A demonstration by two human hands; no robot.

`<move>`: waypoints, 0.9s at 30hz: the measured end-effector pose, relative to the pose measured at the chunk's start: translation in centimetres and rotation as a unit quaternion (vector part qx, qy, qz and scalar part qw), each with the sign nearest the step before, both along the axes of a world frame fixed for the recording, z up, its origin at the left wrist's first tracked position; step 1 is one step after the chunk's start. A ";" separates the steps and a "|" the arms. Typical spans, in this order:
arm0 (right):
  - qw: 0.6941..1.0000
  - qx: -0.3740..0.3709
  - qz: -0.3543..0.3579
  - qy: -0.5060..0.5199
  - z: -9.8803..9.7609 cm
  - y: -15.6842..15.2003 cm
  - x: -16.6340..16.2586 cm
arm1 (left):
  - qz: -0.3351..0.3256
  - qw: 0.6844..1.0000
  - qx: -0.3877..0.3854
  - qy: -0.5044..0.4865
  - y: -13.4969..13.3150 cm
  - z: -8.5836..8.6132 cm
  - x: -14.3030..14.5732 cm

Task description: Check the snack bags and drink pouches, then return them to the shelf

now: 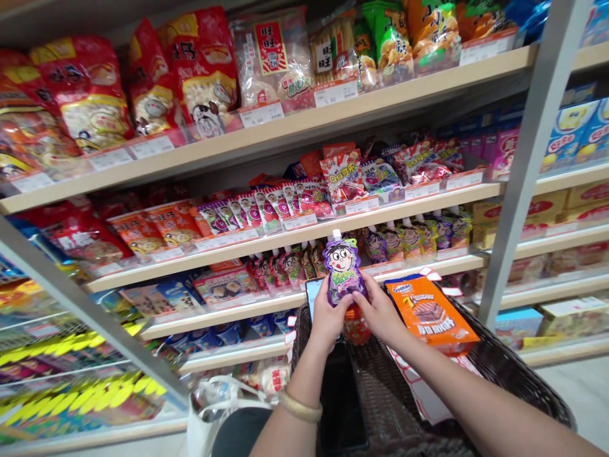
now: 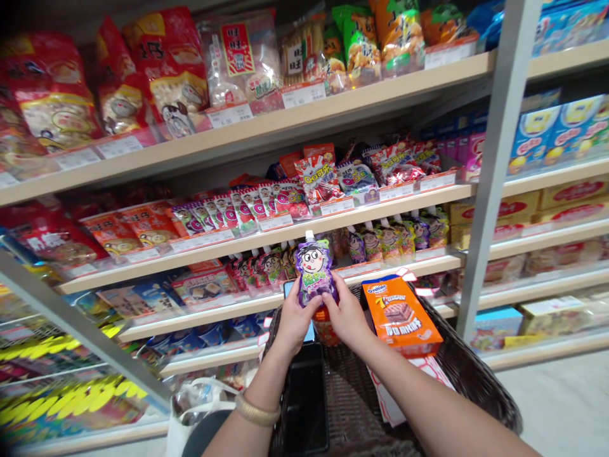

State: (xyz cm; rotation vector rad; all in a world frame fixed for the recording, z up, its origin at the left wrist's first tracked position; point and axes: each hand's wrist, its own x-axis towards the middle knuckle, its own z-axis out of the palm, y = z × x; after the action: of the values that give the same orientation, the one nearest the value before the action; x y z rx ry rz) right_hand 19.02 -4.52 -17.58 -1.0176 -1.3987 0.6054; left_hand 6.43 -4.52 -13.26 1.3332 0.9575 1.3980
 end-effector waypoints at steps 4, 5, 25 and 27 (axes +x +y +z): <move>1.000 -0.005 0.001 0.006 -0.1 0.1 0.0 | 0.005 1.000 0.001 0.007 0.1 -0.2 0.0; 1.000 -0.008 0.001 0.006 -0.1 0.1 0.0 | 0.005 1.000 0.002 0.008 0.1 -0.2 0.0; 0.978 -0.025 0.022 0.204 2.2 -1.0 -1.0 | 0.010 0.999 -0.022 -0.045 -0.6 0.7 0.7; 0.973 -0.026 0.015 0.227 2.7 -1.1 -1.0 | 0.013 0.997 -0.032 -0.069 -0.7 0.7 0.9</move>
State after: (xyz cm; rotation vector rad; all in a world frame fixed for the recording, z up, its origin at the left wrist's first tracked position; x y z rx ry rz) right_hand 17.98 -5.58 -14.85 -0.8339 -0.9986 0.8412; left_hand 7.35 -5.21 -12.55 1.1648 0.9238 1.4467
